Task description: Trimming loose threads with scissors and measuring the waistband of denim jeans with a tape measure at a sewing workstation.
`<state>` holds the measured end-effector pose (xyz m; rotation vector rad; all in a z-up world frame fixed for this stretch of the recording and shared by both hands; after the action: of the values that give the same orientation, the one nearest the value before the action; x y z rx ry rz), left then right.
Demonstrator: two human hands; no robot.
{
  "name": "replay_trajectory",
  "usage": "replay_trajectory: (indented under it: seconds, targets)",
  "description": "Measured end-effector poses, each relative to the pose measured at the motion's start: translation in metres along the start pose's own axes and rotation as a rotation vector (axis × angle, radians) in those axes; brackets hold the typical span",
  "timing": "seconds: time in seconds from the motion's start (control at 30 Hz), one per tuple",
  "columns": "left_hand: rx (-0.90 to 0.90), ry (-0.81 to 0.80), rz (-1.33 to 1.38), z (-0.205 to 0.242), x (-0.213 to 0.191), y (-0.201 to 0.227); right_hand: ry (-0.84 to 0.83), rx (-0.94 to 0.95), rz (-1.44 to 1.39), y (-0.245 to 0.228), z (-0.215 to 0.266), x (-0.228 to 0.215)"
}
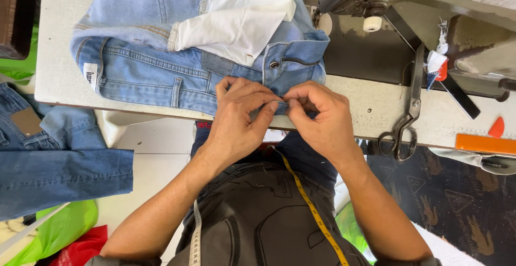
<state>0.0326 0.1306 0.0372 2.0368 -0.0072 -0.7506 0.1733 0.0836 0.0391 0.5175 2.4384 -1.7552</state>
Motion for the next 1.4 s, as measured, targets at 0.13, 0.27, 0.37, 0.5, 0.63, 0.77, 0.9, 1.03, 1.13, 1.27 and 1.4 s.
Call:
replay_trajectory:
  seconds: [0.13, 0.27, 0.37, 0.5, 0.63, 0.77, 0.9, 1.03, 1.13, 1.27, 1.4]
  targets:
    - [-0.026, 0.011, 0.018, 0.000, 0.000, -0.002, 0.054, -0.074, 0.082, -0.015, 0.005, -0.002]
    - [-0.024, 0.024, 0.019, 0.000, -0.001, -0.001, 0.053, -0.267, 0.280, -0.032, 0.009, 0.002]
    - [-0.020, 0.033, 0.014, 0.000, -0.001, 0.000, 0.040, -0.331, 0.348, -0.032, 0.013, 0.006]
    - [-0.016, 0.042, 0.014, 0.001, -0.001, -0.001, 0.039, -0.354, 0.397, -0.034, 0.014, 0.009]
    - [-0.003, 0.052, -0.002, 0.001, -0.001, -0.001, 0.024, -0.400, 0.500, -0.041, 0.012, 0.015]
    - [0.055, 0.053, -0.036, 0.002, -0.001, 0.000, 0.039, -0.476, 0.687, -0.041, 0.013, 0.023]
    - [0.038, 0.053, -0.018, 0.003, -0.001, -0.002, 0.037, -0.435, 0.610, -0.031, 0.010, 0.017]
    - [-0.007, 0.050, 0.016, 0.002, -0.003, -0.006, 0.174, -0.199, 0.127, -0.015, 0.006, -0.013]
    - [-0.018, 0.043, 0.016, 0.002, -0.002, -0.005, 0.151, -0.186, 0.124, -0.027, 0.006, -0.009]
    - [-0.018, 0.047, 0.022, 0.001, -0.003, -0.002, 0.038, -0.203, 0.244, -0.027, 0.005, 0.006]
    - [-0.027, 0.072, 0.013, 0.004, -0.002, -0.008, 0.136, -0.263, 0.399, -0.034, 0.009, -0.005]
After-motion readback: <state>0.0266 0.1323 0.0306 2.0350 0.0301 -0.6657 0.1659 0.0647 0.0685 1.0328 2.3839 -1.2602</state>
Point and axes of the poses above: each hand's wrist, its own z-axis away from the middle knuckle, its own x-axis out of the palm, y = z × x, the point moved 9 cm from there along -z, towards the middle knuckle, and after that the axes turned 8 degrees about -z, right-handed, at the moved point
